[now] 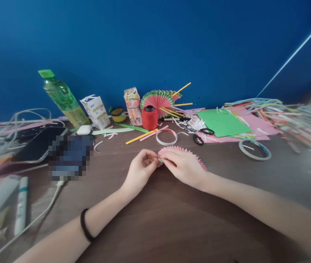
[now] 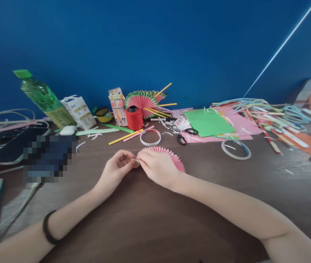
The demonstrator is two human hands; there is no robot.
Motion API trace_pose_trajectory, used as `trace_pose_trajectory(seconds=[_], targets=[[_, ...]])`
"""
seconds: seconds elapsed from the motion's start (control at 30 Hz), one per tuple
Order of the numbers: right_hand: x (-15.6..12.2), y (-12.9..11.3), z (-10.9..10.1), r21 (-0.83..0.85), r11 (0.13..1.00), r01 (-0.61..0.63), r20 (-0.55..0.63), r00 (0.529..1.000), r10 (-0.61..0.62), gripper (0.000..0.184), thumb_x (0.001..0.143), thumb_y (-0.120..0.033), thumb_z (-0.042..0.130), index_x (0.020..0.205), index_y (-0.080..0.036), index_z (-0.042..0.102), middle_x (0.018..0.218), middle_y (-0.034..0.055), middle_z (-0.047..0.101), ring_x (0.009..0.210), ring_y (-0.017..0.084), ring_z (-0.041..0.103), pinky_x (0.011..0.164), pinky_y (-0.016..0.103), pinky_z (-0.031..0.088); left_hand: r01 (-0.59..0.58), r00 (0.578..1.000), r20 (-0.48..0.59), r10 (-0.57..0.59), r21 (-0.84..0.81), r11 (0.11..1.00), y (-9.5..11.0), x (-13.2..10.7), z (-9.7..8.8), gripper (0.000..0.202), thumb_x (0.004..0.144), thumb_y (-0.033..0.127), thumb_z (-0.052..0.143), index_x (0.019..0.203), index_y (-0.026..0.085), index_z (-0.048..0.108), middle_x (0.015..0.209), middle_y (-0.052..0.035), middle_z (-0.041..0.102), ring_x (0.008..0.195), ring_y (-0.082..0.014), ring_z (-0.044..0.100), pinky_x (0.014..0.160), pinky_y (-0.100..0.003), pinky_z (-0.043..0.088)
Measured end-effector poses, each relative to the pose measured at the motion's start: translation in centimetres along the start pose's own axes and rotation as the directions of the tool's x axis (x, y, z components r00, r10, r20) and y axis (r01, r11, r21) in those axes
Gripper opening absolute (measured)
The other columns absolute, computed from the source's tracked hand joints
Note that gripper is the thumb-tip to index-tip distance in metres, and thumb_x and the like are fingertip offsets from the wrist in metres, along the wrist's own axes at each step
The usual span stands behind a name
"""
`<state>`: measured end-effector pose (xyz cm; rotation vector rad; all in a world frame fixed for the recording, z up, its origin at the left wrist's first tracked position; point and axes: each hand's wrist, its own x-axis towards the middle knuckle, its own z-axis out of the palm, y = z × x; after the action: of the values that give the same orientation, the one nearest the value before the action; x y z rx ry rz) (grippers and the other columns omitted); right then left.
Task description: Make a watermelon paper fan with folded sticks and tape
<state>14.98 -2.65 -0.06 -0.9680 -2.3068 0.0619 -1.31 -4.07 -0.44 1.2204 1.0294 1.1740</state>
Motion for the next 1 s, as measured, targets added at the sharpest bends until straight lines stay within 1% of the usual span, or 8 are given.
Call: trace_pose_trajectory(seconds=[0.1, 0.27, 0.4, 0.6, 0.8, 0.93, 1.0], targets=[[-0.09, 0.0, 0.15, -0.045, 0.998, 0.052, -0.029, 0.998, -0.053, 0.02, 0.087, -0.015, 0.042, 0.081, -0.016, 0.061, 0.084, 0.0057, 0.067, 0.073, 0.016, 0.061, 0.063, 0.025, 0.046, -0.001, 1.0, -0.011, 0.001, -0.004, 1.0, 0.01, 0.0, 0.02, 0.017, 0.067, 0.022, 0.066, 0.077, 0.015, 0.053, 0.069, 0.0021, 0.059, 0.066, -0.0102, 0.06, 0.07, -0.025, 0.049], [-0.05, 0.25, 0.47, -0.06, 0.993, 0.098, -0.093, 0.99, -0.104, 0.02, 0.088, -0.016, 0.042, 0.085, -0.015, 0.062, 0.085, 0.0063, 0.067, 0.076, 0.016, 0.062, 0.066, 0.025, 0.048, 0.005, 1.0, -0.029, -0.006, -0.036, 0.999, -0.23, 0.15, -0.12, 0.019, 0.066, 0.022, 0.066, 0.079, 0.015, 0.054, 0.072, 0.0018, 0.06, 0.068, -0.0102, 0.06, 0.072, -0.026, 0.05], [-0.04, 0.21, 0.64, -0.073, 0.991, 0.109, -0.104, 0.988, -0.116, 0.022, 0.089, -0.016, 0.04, 0.082, -0.016, 0.062, 0.082, 0.0061, 0.067, 0.072, 0.015, 0.062, 0.063, 0.025, 0.048, 0.003, 0.999, -0.035, -0.004, -0.031, 0.999, -0.28, 0.15, -0.13, 0.02, 0.065, 0.023, 0.067, 0.079, 0.015, 0.055, 0.074, 0.0007, 0.061, 0.069, -0.0111, 0.061, 0.073, -0.028, 0.051], [-0.2, 0.11, 0.74, -0.107, 0.986, 0.131, -0.111, 0.984, -0.142, 0.025, 0.089, -0.017, 0.039, 0.078, -0.016, 0.062, 0.079, 0.0064, 0.067, 0.069, 0.015, 0.062, 0.059, 0.024, 0.048, -0.012, 0.999, -0.032, 0.012, 0.005, 1.0, -0.21, 0.06, -0.08, 0.018, 0.065, 0.022, 0.067, 0.076, 0.015, 0.055, 0.068, 0.0014, 0.061, 0.065, -0.0106, 0.06, 0.069, -0.026, 0.05], [-0.27, 0.13, 0.89, -0.068, 0.994, 0.084, -0.112, 0.99, -0.091, 0.018, 0.088, -0.017, 0.042, 0.088, -0.015, 0.059, 0.081, 0.0058, 0.066, 0.07, 0.014, 0.061, 0.061, 0.024, 0.048, 0.024, 0.998, -0.056, -0.025, -0.033, 0.999, -0.18, 0.14, -0.05, 0.02, 0.062, 0.021, 0.07, 0.073, 0.015, 0.054, 0.065, 0.0023, 0.061, 0.063, -0.0101, 0.061, 0.068, -0.024, 0.05], [-0.19, 0.07, 0.84, -0.097, 0.984, 0.148, -0.113, 0.981, -0.159, 0.02, 0.089, -0.015, 0.039, 0.087, -0.013, 0.059, 0.075, 0.0061, 0.064, 0.067, 0.015, 0.06, 0.06, 0.025, 0.047, 0.06, 0.995, -0.081, -0.064, -0.053, 0.997, -0.17, 0.25, -0.09, 0.021, 0.06, 0.019, 0.071, 0.072, 0.014, 0.054, 0.062, 0.0029, 0.061, 0.06, -0.0097, 0.061, 0.066, -0.023, 0.05], [-0.18, 0.06, 0.84, -0.095, 0.982, 0.161, -0.11, 0.979, -0.171, 0.02, 0.088, -0.015, 0.039, 0.086, -0.013, 0.059, 0.075, 0.0064, 0.063, 0.068, 0.015, 0.059, 0.061, 0.025, 0.048, 0.069, 0.993, -0.091, -0.075, -0.06, 0.996, -0.2, 0.29, -0.14, 0.021, 0.059, 0.019, 0.071, 0.072, 0.014, 0.055, 0.062, 0.0025, 0.062, 0.061, -0.01, 0.062, 0.067, -0.023, 0.05]])
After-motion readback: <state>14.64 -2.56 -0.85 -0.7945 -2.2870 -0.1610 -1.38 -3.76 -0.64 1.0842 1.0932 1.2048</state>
